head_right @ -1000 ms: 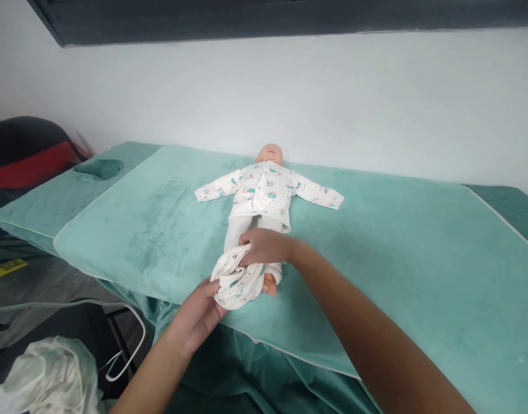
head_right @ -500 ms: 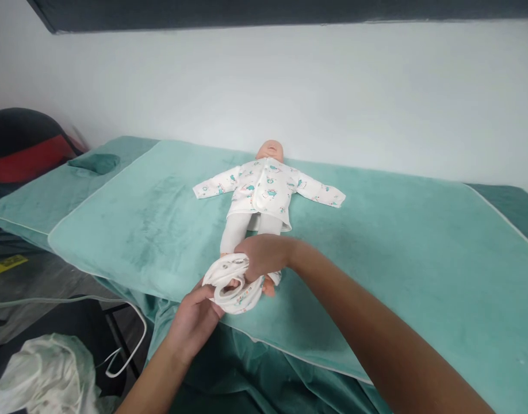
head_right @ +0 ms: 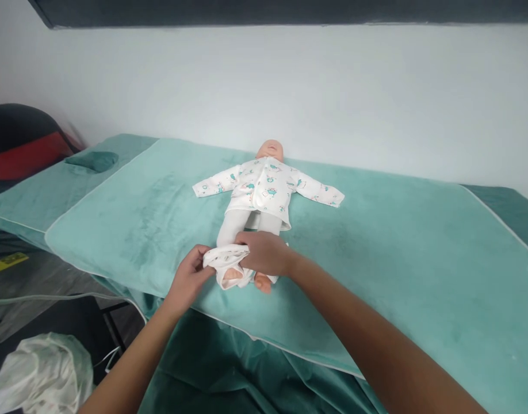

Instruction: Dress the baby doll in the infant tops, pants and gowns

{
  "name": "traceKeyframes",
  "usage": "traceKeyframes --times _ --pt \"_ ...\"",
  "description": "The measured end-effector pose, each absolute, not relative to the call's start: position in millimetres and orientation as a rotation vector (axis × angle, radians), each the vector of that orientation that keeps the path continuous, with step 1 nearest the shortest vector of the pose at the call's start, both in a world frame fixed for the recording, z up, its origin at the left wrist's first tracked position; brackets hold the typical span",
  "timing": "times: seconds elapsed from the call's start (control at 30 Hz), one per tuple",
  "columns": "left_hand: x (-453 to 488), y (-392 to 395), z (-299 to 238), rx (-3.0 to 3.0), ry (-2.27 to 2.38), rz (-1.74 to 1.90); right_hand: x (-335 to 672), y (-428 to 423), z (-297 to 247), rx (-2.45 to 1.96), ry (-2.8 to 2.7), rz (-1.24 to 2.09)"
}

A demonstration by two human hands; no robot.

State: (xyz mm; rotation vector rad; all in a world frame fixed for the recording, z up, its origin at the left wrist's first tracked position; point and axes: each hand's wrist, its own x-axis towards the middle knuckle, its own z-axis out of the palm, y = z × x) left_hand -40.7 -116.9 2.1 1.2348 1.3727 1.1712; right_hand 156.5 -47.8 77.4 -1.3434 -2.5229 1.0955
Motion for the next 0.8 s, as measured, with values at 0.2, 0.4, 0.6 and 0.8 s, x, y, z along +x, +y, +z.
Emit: traceKeyframes --times 0.2,0.4,0.6,0.8 --pt "-41.3 -77.9 -8.0 1.307 1.41 1.381 149.8 -56.4 73.1 -1.469 -2.415 0.943" --pt "-43.7 -63.5 0.7 1.18 1.334 1.292 168.0 -44.2 75.4 -1.432 -2.206 0.814" --pt "-46.0 -45.4 17.2 1.224 1.321 1.304 188.6 -46.6 43.2 -1.425 -1.746 0.871" --pt "-1.1 0.2 39.0 2.025 1.572 0.959 167.9 -24.5 48.9 -1.559 -2.084 0.007"
